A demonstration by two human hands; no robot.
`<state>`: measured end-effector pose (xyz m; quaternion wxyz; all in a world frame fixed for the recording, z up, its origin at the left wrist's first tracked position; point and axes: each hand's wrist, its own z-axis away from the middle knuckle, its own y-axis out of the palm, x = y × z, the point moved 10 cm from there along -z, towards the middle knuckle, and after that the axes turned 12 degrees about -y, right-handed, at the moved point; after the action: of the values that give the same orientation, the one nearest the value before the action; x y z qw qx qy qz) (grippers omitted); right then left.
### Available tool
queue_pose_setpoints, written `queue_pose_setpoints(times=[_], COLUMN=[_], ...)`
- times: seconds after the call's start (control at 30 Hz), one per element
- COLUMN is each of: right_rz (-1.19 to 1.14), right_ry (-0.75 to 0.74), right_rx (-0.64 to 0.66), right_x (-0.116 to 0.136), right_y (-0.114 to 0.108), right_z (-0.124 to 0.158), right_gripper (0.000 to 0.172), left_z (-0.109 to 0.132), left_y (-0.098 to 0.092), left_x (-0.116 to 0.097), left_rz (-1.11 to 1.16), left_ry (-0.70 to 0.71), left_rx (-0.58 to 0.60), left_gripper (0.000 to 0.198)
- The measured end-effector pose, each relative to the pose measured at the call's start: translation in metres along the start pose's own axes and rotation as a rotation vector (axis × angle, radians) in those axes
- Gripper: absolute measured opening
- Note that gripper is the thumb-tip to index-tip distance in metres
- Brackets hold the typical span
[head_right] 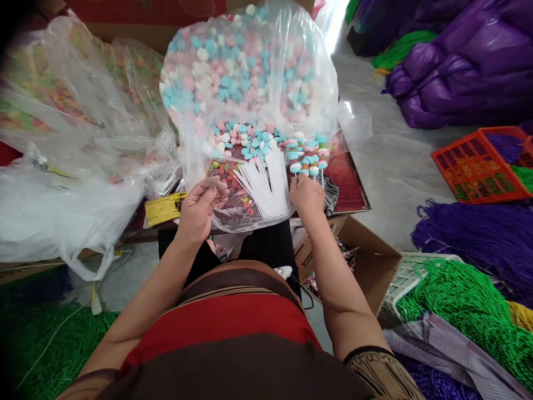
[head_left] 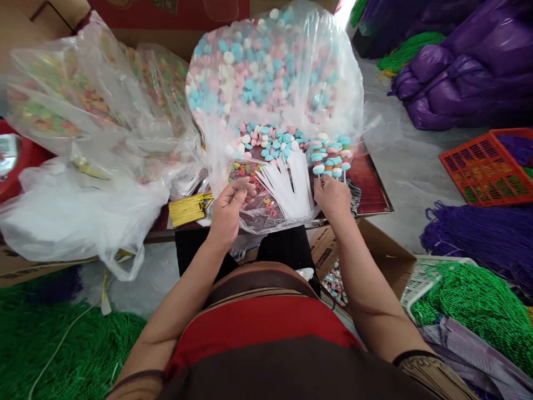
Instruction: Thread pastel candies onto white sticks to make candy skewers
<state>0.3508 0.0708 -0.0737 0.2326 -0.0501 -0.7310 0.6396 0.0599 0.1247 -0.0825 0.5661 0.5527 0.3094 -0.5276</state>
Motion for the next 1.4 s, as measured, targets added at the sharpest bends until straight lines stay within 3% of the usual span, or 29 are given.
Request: queue_pose_setpoints(times=[0.13,0.23,0.33,0.47,0.57,0.8,0.93,1.1,1.23,1.4], right_rz=[0.011,-0.027,-0.133,-0.109,-0.006,0.016,-0.099,-0.514,-0.849,-1.041], right_ry=[-0.084,-0.098,-0.216,-0.375,-0.339,-0.271,-0.251,-0.339,-0.357,-0.277], right_rx=[0.061,-0.079,-0.191,0.038,0.157,0.200,0.123,-0.054,-0.007,0.024], right_x=[0.002,0.004,0.037,0.103,0.125,0.122,0.112,0.120,0.133,0.132], right_y=[0.000,-0.022,-0.031,0.010,0.033,0.036,0.026,-0.003,-0.006,0.005], right_z=[0.001,0.010,0.020,0.021,0.016,0.002,0.002,0.032,0.058,0.066], right_gripper=[0.040,0.042,0.038,0.029,0.031,0.029,0.022,0.014,0.016,0.018], left_z=[-0.005,-0.006,-0.006,-0.005,-0.005,-0.006,-0.007,-0.007,-0.003,0.005], left_y=[-0.017,-0.025,-0.023,-0.016,-0.019,-0.024,-0.024,-0.010,0.012,0.017], left_x=[-0.009,-0.012,-0.005,0.001,0.000,0.005,0.003,-0.002,-0.011,-0.016], left_rz=[-0.011,0.004,0.006,-0.020,-0.053,-0.021,-0.031,-0.159,-0.176,-0.158], left_ry=[0.039,0.051,0.018,-0.007,0.003,0.004,0.024,0.013,0.029,0.026], left_rx=[-0.047,-0.071,-0.072,-0.031,-0.032,-0.031,-0.035,-0.001,0.106,0.126], left_gripper=[0.030,0.028,0.027,0.028,0.027,0.026,0.023,0.029,0.037,0.035])
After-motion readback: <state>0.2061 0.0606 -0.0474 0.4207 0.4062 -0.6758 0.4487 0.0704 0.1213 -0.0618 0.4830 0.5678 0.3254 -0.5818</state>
